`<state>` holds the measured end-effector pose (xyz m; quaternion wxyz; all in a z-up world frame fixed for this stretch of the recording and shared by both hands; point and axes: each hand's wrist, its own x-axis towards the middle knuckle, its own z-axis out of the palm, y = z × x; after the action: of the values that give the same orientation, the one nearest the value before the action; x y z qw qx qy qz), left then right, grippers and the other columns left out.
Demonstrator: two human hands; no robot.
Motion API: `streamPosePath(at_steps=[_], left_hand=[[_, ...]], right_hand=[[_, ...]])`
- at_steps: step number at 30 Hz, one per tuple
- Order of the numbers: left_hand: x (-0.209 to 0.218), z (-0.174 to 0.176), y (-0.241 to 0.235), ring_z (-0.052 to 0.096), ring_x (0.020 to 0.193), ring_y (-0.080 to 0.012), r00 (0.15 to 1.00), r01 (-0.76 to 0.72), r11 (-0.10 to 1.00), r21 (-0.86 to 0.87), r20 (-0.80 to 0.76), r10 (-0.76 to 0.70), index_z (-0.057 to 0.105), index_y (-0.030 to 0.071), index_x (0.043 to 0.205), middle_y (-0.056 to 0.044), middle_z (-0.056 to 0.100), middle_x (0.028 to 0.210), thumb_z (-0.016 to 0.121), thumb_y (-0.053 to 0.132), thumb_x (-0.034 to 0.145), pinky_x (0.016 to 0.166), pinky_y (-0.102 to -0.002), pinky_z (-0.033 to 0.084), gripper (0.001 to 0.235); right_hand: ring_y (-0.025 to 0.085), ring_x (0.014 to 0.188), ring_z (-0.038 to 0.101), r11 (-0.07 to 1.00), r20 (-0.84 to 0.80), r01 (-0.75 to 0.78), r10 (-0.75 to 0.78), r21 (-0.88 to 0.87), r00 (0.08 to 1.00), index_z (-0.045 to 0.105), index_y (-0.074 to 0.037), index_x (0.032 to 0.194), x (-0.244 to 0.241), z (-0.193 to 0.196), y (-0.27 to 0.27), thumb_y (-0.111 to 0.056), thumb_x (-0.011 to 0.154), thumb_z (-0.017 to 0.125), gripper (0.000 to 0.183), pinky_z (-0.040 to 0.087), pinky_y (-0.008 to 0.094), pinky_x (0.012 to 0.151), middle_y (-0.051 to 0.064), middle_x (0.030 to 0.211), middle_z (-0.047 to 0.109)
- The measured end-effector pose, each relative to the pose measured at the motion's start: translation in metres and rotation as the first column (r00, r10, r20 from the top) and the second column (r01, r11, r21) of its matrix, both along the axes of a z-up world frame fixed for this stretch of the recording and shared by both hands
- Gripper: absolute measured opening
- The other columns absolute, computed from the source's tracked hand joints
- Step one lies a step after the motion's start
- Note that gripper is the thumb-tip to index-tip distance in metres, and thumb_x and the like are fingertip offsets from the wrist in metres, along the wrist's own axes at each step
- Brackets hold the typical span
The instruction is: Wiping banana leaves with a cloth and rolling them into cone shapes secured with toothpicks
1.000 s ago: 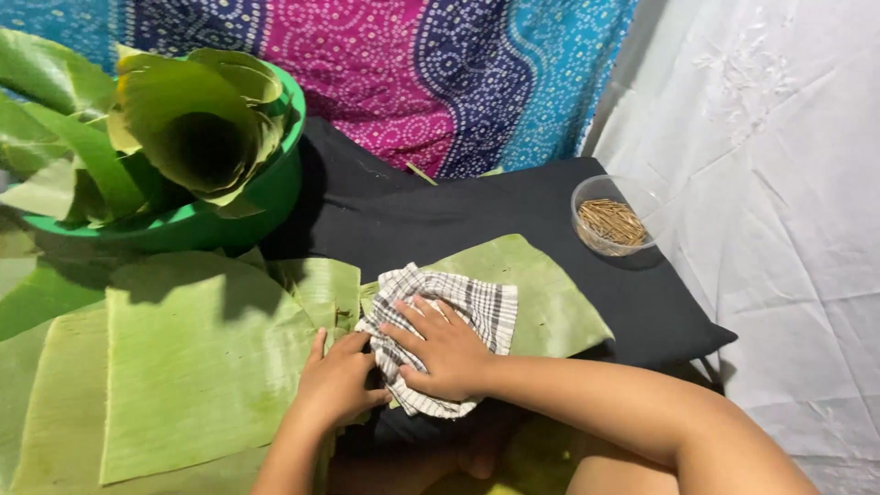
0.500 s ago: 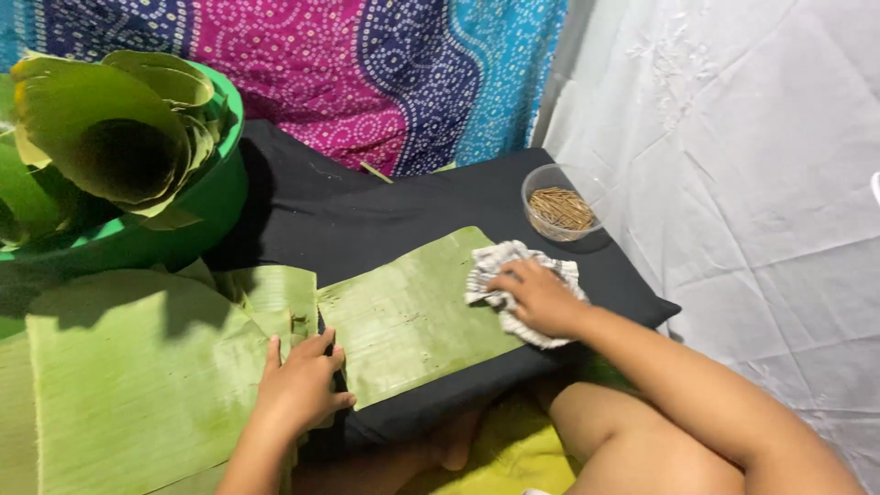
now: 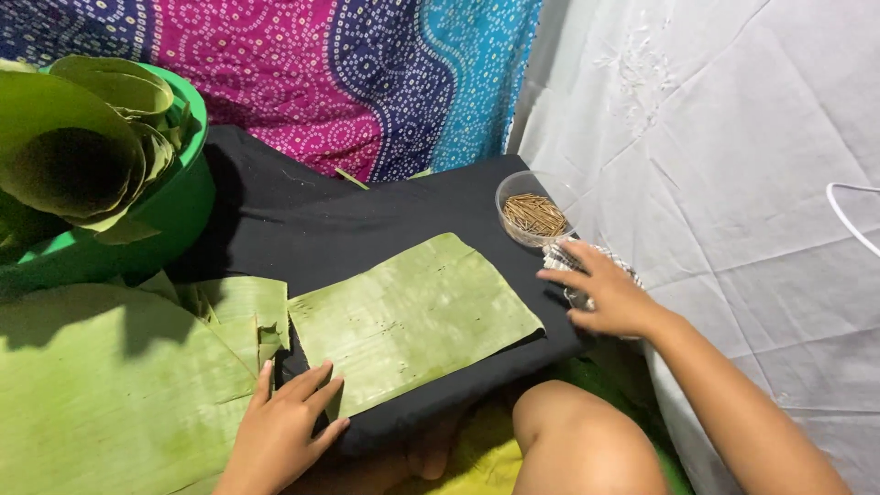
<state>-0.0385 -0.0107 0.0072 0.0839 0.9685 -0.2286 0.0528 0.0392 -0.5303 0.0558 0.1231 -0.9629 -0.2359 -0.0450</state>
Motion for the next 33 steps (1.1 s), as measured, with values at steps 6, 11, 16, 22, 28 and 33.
streamPosePath(at_steps=[6, 11, 16, 22, 28, 33], left_hand=[[-0.004, 0.001, -0.004, 0.063, 0.121, -0.0175, 0.998, -0.015, 0.998, -0.06, 0.059, 0.018, 0.07, 0.02, 0.123, 0.004, 0.065, 0.136, 0.076, 0.045, 0.074, 0.122, -0.057, 0.027, 0.055], [-0.001, 0.0, -0.004, 0.054, 0.132, -0.0215, 0.997, -0.061, 0.996, -0.067, -0.059, 0.058, 0.063, 0.012, 0.133, -0.004, 0.058, 0.144, 0.075, 0.051, 0.081, 0.122, -0.053, 0.023, 0.065], [0.005, 0.01, -0.006, 0.07, 0.112, -0.0226, 0.979, -0.199, 0.902, -0.383, -0.043, 0.198, 0.075, 0.008, 0.105, 0.001, 0.077, 0.121, 0.062, 0.021, 0.091, 0.117, -0.045, 0.039, 0.023], [0.03, 0.083, 0.003, 0.056, 0.055, -0.0128, 0.855, -0.474, 0.483, -0.736, -0.254, 0.453, 0.076, 0.006, 0.101, -0.004, 0.068, 0.063, 0.058, 0.024, 0.099, 0.051, -0.027, 0.043, 0.026], [0.086, 0.057, 0.012, 0.074, 0.075, -0.0302, 0.84, -0.534, 0.483, -0.694, -0.373, 0.394, 0.069, 0.015, 0.118, -0.015, 0.08, 0.087, 0.064, 0.024, 0.101, 0.073, -0.044, 0.056, 0.02], [0.089, 0.038, 0.007, 0.062, 0.127, -0.0366, 0.901, -0.433, 0.707, -0.559, -0.241, 0.361, 0.067, 0.012, 0.126, -0.016, 0.07, 0.129, 0.055, 0.023, 0.102, 0.11, -0.054, 0.046, 0.028]], right_hand=[[0.034, 0.15, 0.029, 0.982, 0.022, -0.186, 0.186, 0.015, 0.982, 0.08, -0.027, 0.106, 0.008, -0.017, 0.049, -0.011, 0.06, 0.085, 0.049, 0.022, 0.051, 0.124, 0.004, 0.159, 0.039], [0.027, 0.139, 0.051, 0.901, 0.036, -0.201, 0.203, 0.385, 0.978, 0.078, -0.015, 0.1, 0.026, 0.002, 0.078, 0.001, 0.072, 0.069, 0.033, 0.033, 0.045, 0.121, 0.002, 0.137, 0.065], [0.017, 0.084, 0.072, 0.72, 0.156, -0.122, 0.019, 0.683, 0.988, 0.073, -0.001, 0.111, 0.041, 0.061, 0.108, 0.014, 0.075, 0.052, 0.044, 0.056, 0.025, 0.076, 0.008, 0.107, 0.079], [0.011, 0.058, 0.054, 0.817, 0.268, -0.033, -0.15, 0.576, 0.952, 0.074, -0.004, 0.109, 0.065, 0.128, 0.149, -0.012, 0.1, 0.064, 0.016, 0.043, 0.026, 0.055, 0.0, 0.093, 0.076], [0.031, 0.083, 0.075, 0.849, 0.121, 0.239, -0.33, 0.471, 0.936, 0.077, -0.023, 0.108, 0.115, 0.063, 0.14, -0.029, 0.097, 0.071, 0.014, 0.057, 0.044, 0.077, 0.01, 0.079, 0.076], [0.042, 0.114, 0.067, 0.925, -0.016, 0.256, -0.262, 0.28, 0.965, 0.069, -0.014, 0.129, 0.077, 0.09, 0.119, -0.019, 0.095, 0.066, 0.034, 0.052, 0.054, 0.099, 0.018, 0.117, 0.074]])
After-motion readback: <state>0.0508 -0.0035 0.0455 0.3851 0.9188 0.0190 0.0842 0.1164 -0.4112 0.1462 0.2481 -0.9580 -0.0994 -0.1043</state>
